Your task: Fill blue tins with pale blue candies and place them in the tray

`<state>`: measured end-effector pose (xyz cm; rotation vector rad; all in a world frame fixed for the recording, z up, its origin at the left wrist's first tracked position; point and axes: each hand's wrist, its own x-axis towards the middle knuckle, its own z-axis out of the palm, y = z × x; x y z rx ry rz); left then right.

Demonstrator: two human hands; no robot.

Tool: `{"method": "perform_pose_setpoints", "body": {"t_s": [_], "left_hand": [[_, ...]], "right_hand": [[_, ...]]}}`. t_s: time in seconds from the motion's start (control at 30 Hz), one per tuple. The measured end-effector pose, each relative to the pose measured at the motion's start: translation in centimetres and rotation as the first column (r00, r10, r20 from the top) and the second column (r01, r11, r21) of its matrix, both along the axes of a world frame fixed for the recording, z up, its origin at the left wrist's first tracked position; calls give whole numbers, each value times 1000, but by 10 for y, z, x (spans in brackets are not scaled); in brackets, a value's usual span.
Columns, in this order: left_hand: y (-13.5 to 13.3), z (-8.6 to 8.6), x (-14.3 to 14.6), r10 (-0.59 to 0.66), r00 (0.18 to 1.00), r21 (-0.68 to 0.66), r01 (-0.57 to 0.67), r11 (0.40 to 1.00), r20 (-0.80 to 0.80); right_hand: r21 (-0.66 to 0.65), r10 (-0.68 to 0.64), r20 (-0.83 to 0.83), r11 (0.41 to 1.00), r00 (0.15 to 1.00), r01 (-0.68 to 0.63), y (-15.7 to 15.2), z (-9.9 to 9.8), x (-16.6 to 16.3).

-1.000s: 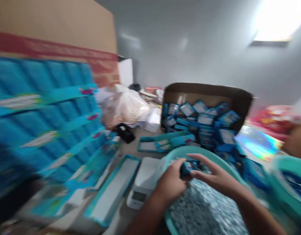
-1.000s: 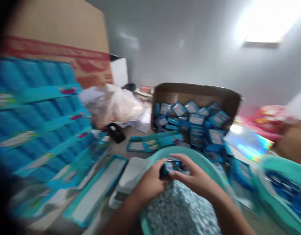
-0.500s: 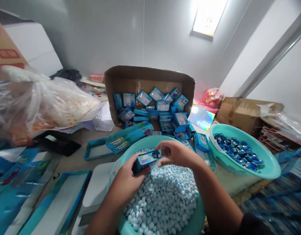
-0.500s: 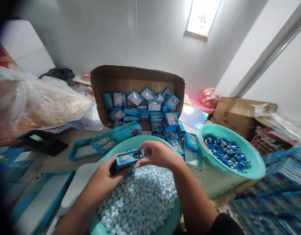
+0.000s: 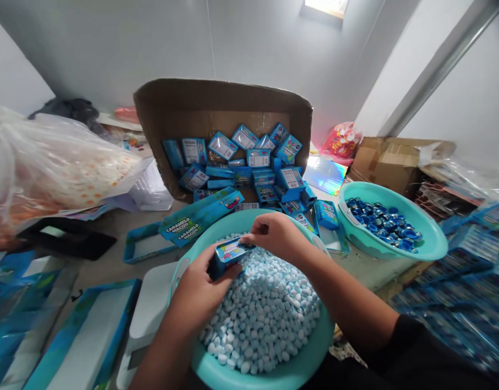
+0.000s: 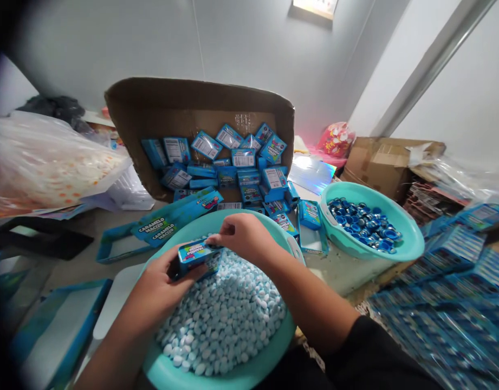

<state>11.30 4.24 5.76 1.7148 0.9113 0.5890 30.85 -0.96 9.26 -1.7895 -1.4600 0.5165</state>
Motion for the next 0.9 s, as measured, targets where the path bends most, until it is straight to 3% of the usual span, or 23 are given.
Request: {"method": "perform_pose_setpoints", "body": {"t_s": [0.1,0.23,0.4,0.5,0.63,0.73,0.8,0.83,0.9], "left_hand": [[-2,2,-1,18,999,-4,-18,1000,32],[-3,2,-3,75,982,-17,-73,997,175],[-2,-4,-5,51,978,64,-65,996,203],[-4,-6,-4,36,978,66,-50,997,206],[-11,-3,-1,170,932,14,-184,983,322],[-12,6,-7,344,832,-13,-376,926,435],[-6,15,-22,451,742,33,-535,844,495],[-2,18,-33,495,704,68,-606,793,509],[10,22,-60,558,681,135,-683,718,475]], "right_hand": [[46,67,-97,997,993,-63,1,0,0],[132,209,-329,976,921,-174,-2,7,-2],[186,343,-114,929,932,-319,-9,13,-9],[220,309,-144,936,940,-274,-10,9,-10],[265,154,-336,962,929,-64,-5,3,-7],[136,109,-211,987,971,-81,-7,1,-5],[-31,207,-15,978,978,-207,-11,1,-6],[-125,303,59,947,951,-294,-14,1,-8],[-298,521,98,828,848,-474,-20,-2,-14]]}}
